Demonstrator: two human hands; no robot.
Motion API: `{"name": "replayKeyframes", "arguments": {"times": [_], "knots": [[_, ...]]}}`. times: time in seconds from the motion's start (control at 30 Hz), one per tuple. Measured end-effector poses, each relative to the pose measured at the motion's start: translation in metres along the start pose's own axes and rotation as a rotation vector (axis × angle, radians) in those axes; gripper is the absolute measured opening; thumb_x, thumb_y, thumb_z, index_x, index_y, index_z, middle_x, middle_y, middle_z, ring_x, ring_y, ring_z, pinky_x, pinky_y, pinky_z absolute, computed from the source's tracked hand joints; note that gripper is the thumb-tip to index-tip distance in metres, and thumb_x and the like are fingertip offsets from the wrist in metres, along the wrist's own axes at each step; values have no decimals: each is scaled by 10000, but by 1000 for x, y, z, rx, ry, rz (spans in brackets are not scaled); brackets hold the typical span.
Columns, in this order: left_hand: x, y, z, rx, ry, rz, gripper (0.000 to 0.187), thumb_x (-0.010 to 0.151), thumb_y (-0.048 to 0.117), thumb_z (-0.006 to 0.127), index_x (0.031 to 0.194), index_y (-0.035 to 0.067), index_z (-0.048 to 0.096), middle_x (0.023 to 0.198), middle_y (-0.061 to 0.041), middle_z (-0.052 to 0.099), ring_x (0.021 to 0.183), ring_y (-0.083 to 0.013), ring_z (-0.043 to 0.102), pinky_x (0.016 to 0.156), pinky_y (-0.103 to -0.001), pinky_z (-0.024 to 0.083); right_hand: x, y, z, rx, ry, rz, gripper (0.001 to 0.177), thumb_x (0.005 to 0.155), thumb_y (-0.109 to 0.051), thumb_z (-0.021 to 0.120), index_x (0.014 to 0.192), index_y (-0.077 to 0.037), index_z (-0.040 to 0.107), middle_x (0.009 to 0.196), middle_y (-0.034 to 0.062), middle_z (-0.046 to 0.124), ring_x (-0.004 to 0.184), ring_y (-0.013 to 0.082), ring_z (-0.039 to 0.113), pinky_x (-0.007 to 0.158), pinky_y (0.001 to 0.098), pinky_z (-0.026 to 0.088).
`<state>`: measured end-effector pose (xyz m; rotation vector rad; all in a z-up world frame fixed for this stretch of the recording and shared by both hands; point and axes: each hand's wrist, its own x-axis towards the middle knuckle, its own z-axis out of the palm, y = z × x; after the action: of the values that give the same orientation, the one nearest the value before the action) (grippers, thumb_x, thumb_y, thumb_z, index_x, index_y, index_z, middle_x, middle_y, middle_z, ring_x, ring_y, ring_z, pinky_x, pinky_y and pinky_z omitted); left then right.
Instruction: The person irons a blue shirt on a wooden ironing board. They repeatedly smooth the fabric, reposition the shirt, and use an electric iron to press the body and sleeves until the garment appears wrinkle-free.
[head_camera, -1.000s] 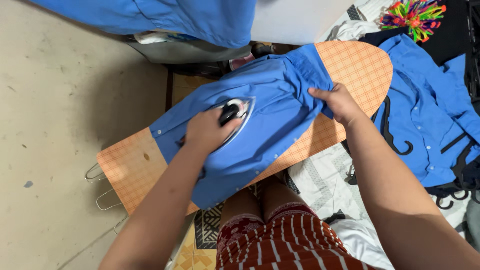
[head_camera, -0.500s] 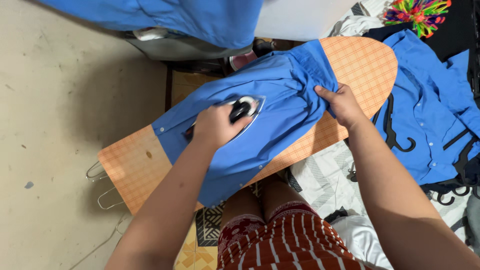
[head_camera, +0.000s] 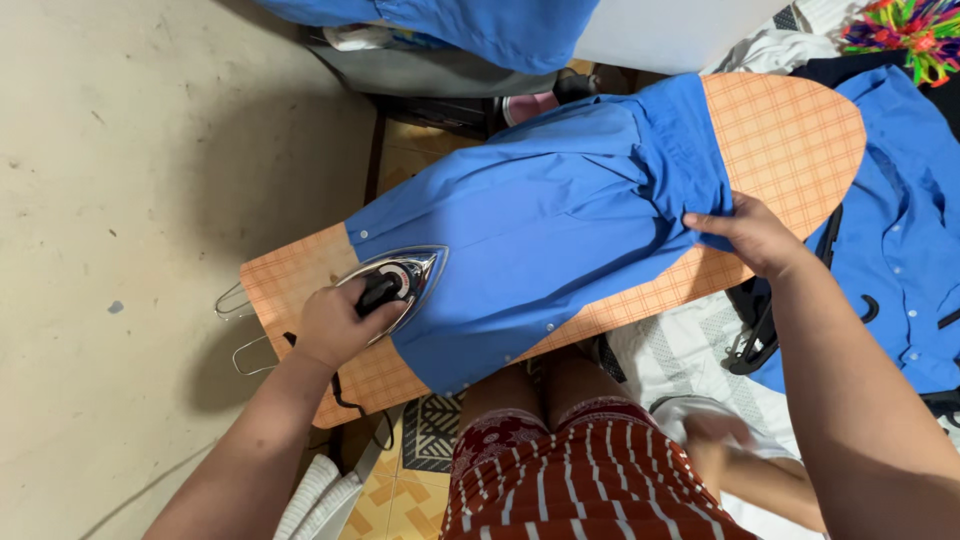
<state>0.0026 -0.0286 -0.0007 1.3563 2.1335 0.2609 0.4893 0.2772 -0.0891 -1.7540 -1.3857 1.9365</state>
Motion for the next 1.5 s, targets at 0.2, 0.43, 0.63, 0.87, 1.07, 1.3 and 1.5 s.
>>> {"name": "replayKeyframes", "arguments": {"times": [0.2,0.43,0.63,0.87,1.07,1.3,1.5], "knots": [[32,37,13,3,41,30,611,786,680,712,867,76,760,720,-173,715,692,-373,709,673,-473,564,15,33,15,91,71,-156,365,900,-141,775,1220,-16,652,1062,61,728,886,155,677,795,294,553],[35,35,26,-13,65,-89,659,788,704,711,878,52,753,690,-152,718,669,-341,714,653,-457,554,16,62,26,-460,493,-419,270,1035,-176,747,1124,23,589,902,170,691,702,217,662,594,365,537],[-39,-20,11,-262,171,-393,520,821,592,733,938,86,755,610,-106,705,558,-225,723,599,-386,548,9,55,42,-573,564,-511,311,1052,-231,739,1084,25,566,873,198,654,749,312,652,672,441,519],[-61,-45,17,-130,409,-624,542,863,557,778,968,26,794,767,-191,734,725,-322,721,703,-432,552,-118,120,26,-587,661,-711,285,1079,-196,615,1158,56,508,946,188,548,811,289,519,797,401,411],[-59,-64,34,-424,392,-686,513,827,494,781,965,0,781,735,-180,765,649,-285,732,666,-411,552,-95,169,-50,-535,511,-62,268,1091,-207,612,1095,49,533,897,171,563,780,271,530,764,392,419],[-54,-66,32,-435,392,-708,501,849,455,784,991,-26,781,745,-204,767,656,-284,723,656,-418,555,-108,160,-98,-401,421,92,278,1106,-221,609,1021,40,562,840,151,581,744,249,542,725,382,429],[-61,-74,33,-246,410,-636,518,862,480,789,1002,-19,776,779,-226,742,708,-336,732,725,-442,554,-97,175,-111,-356,295,134,311,1118,-232,607,957,33,587,791,134,596,713,231,552,692,373,437]]}}
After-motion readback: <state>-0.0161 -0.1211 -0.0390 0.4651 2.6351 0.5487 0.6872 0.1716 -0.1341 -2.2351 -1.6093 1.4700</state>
